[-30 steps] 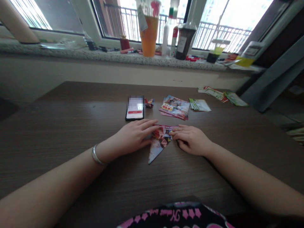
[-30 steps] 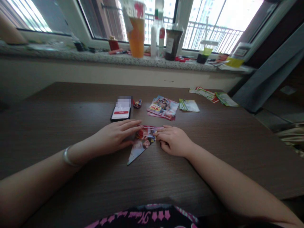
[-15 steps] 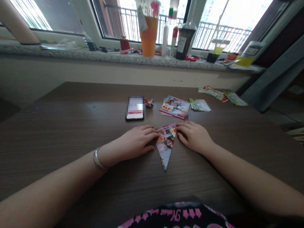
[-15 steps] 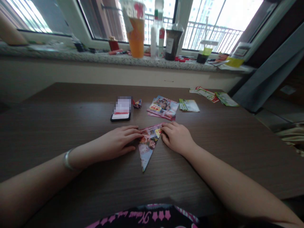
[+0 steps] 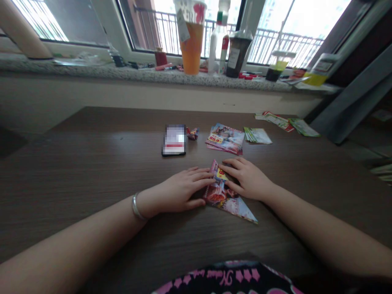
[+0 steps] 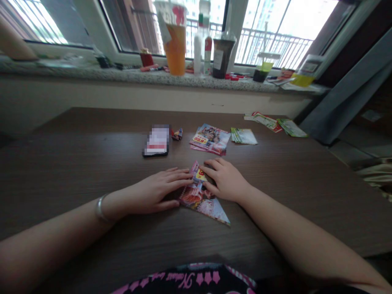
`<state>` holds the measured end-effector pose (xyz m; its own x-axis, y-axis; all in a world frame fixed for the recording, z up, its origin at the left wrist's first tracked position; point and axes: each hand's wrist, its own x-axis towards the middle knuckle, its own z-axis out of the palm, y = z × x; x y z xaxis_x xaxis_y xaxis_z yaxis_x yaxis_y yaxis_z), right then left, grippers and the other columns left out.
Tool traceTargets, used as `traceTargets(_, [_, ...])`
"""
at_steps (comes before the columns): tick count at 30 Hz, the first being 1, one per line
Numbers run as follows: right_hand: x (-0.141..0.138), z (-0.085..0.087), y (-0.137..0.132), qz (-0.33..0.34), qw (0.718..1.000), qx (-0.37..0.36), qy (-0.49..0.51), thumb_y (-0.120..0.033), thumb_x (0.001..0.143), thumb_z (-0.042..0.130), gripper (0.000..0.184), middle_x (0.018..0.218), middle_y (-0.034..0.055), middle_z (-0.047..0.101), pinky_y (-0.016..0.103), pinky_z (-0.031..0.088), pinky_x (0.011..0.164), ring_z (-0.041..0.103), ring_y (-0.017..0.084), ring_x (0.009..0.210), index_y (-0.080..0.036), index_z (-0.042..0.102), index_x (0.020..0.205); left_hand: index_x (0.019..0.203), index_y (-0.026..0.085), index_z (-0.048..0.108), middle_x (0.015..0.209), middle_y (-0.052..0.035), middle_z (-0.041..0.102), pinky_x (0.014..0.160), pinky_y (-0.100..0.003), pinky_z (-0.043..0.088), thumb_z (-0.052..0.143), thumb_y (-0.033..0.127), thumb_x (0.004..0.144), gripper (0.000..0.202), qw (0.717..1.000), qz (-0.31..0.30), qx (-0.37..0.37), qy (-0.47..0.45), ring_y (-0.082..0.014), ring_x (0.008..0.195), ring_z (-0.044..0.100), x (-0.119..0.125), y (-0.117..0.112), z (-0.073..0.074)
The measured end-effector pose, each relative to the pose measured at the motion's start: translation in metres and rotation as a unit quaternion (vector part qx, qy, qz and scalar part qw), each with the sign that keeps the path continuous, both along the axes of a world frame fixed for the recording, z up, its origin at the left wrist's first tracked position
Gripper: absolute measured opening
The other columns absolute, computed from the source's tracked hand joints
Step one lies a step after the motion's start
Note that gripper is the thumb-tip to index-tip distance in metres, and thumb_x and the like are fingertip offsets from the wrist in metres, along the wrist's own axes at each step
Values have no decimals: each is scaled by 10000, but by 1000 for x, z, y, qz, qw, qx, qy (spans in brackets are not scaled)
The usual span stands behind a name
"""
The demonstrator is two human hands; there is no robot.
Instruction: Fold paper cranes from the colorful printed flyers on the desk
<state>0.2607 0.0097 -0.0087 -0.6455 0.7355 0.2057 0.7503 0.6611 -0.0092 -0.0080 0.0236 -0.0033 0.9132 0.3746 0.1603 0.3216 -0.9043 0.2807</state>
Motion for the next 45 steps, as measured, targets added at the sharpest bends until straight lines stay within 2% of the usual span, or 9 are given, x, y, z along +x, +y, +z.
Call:
traceTargets(4, [-2, -1, -1, 0, 1000, -2, 10, -390, 904, 500, 489, 1305, 149, 544, 471, 421, 995, 490, 295, 1171, -158, 521, 1334, 1415, 258, 385, 1490, -95, 378, 1127, -508, 280, 519, 470, 909, 565, 1000, 0, 2, 31, -286, 1374, 342, -1, 2, -1])
traceTargets(8, [-2, -1, -2, -1, 1000, -8, 25, -380, 903, 507, 451, 1281, 131, 561, 464, 426, 991, 506, 279, 1152, -173, 539, 1303, 1405, 249, 403, 1478, -83, 401, 1136, -463, 282, 489, 478, 925, 538, 999, 9, 18, 29, -259, 1390, 317, 0, 1, -2])
traceTargets(12, [-2, 3, -3, 2, 999, -30, 43, -400, 907, 511, 407, 1239, 114, 588, 447, 441, 965, 527, 260, 1116, -183, 574, 1245, 1378, 210, 446, 1447, -97, 442, 1141, -445, 284, 487, 503, 919, 546, 997, 35, 69, 26, -267, 1394, 307, -1, 1, -4])
traceTargets(19, [-4, 14, -11, 65, 993, -77, 65, -408, 912, 497, 378, 1175, 83, 633, 395, 449, 927, 552, 228, 1058, -189, 599, 1202, 1246, 164, 565, 1300, -133, 576, 1104, -459, 357, 516, 397, 918, 405, 984, 83, 157, 13, -283, 1323, 425, -1, 2, -2])
traceTargets(22, [-6, 15, -15, 88, 991, -75, 63, -431, 896, 514, 389, 1123, 78, 656, 377, 462, 871, 572, 222, 999, -208, 610, 1199, 1183, 159, 593, 1254, -139, 600, 1084, -473, 381, 556, 375, 891, 365, 982, 103, 158, -1, -292, 1290, 461, 0, 1, 1])
traceTargets(29, [-8, 13, -20, 92, 994, -40, 36, -398, 893, 521, 340, 986, 65, 684, 325, 452, 750, 591, 207, 878, -197, 632, 1144, 881, 157, 641, 1116, -118, 658, 1076, -486, 377, 524, 337, 900, 216, 981, 124, 152, -13, -277, 1233, 508, -1, 2, 2])
traceTargets(35, [-8, 10, -20, 67, 996, -25, 51, -351, 917, 492, 238, 868, 41, 689, 284, 428, 690, 601, 172, 773, -191, 643, 1007, 822, 157, 625, 1067, -124, 662, 1012, -447, 434, 504, 312, 900, 212, 980, 138, 142, -32, -272, 1180, 540, -3, 4, 1])
traceTargets(41, [-7, 10, -19, 40, 994, -46, 88, -322, 907, 515, 167, 816, 22, 687, 253, 410, 664, 597, 145, 724, -206, 634, 896, 899, 166, 585, 919, -89, 632, 751, -361, 512, 514, 347, 894, 195, 978, 172, 119, -13, -219, 851, 603, 0, 4, 0])
traceTargets(45, [-6, 10, -18, 20, 992, -63, 108, -306, 898, 522, 166, 751, 18, 662, 244, 396, 637, 581, 139, 691, -203, 631, 826, 917, 171, 523, 928, -73, 592, 730, -345, 512, 563, 308, 842, 162, 976, 195, 93, -25, -204, 827, 580, -2, 4, -2])
